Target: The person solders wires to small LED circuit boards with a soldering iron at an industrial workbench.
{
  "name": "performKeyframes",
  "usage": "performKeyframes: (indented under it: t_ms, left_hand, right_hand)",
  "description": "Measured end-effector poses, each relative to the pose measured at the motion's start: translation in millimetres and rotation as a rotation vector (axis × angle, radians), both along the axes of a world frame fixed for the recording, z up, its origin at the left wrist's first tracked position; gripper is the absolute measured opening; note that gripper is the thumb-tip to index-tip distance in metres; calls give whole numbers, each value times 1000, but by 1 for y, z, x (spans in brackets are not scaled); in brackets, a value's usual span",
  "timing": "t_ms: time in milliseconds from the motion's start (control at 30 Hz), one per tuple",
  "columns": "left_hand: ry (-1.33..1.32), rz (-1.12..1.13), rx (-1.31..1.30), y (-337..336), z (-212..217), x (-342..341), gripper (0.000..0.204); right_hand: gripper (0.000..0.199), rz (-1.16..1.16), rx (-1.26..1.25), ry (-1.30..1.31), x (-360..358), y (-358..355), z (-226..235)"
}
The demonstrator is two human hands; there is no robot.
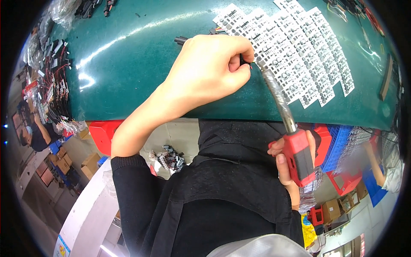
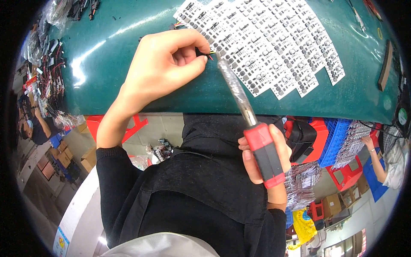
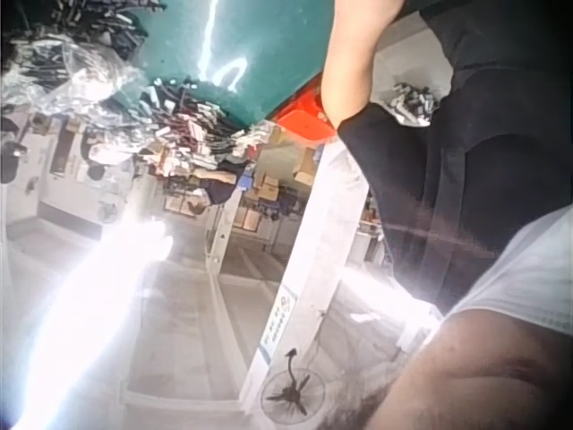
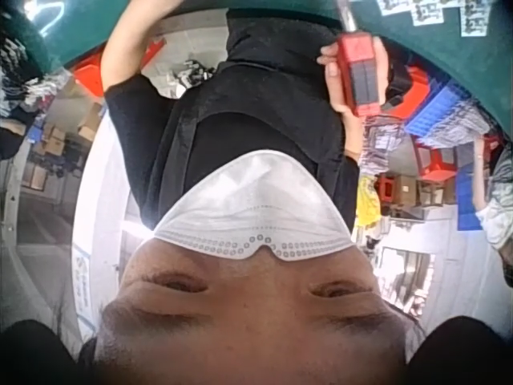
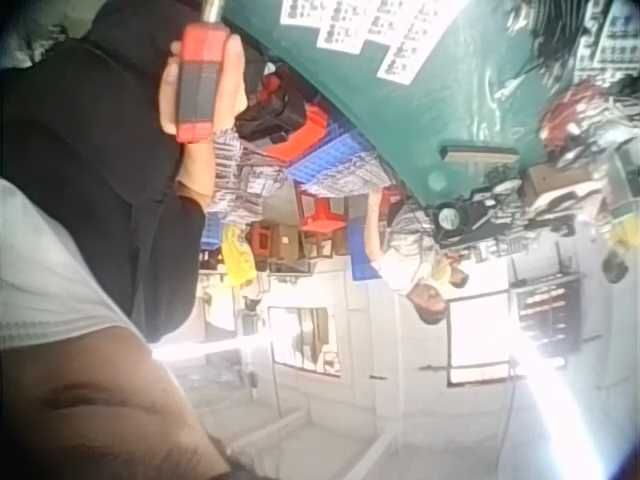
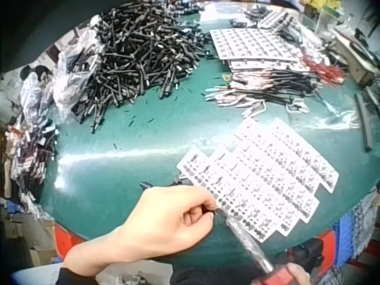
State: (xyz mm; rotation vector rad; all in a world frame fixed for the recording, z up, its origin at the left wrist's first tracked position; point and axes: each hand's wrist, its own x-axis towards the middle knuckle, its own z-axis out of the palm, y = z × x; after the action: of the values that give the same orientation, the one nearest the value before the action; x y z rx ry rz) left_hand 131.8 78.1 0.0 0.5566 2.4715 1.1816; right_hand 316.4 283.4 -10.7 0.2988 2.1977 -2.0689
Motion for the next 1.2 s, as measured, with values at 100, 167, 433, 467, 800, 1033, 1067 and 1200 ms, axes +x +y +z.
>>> performKeyframes:
  t_ms: [100,167,433,467,800,1033,1067,1200]
  left_hand:
    - [1,-4,-17,0,1,0,12]
    - [4,-7,-25,1,1,-1,12]
    - [-1,-7,-36,1,2,-1,11]
    - [1,-6,-35,1,2,-1,11]
    - [-27,6,-31,1,3,-1,12]
    - [-36,6,-24,2,3,-2,11]
    - [-34,4,-28,2,3,-2,11]
    - [-62,-13,-48,1,5,-3,13]
  right_hand:
    - [65,3,-56,59,-8,2,7]
    - [66,-32,-134,85,-8,6,5]
    - [67,57,25,174,-5,7,-5]
    - [67,57,24,174,-5,6,-5]
    - [76,-114,-115,5,-8,-1,10]
    - [88,-312,-467,175,-40,-10,0]
    - [89,-301,-490,171,-42,-10,-1]
    - [88,-288,-511,159,-44,-9,-1]
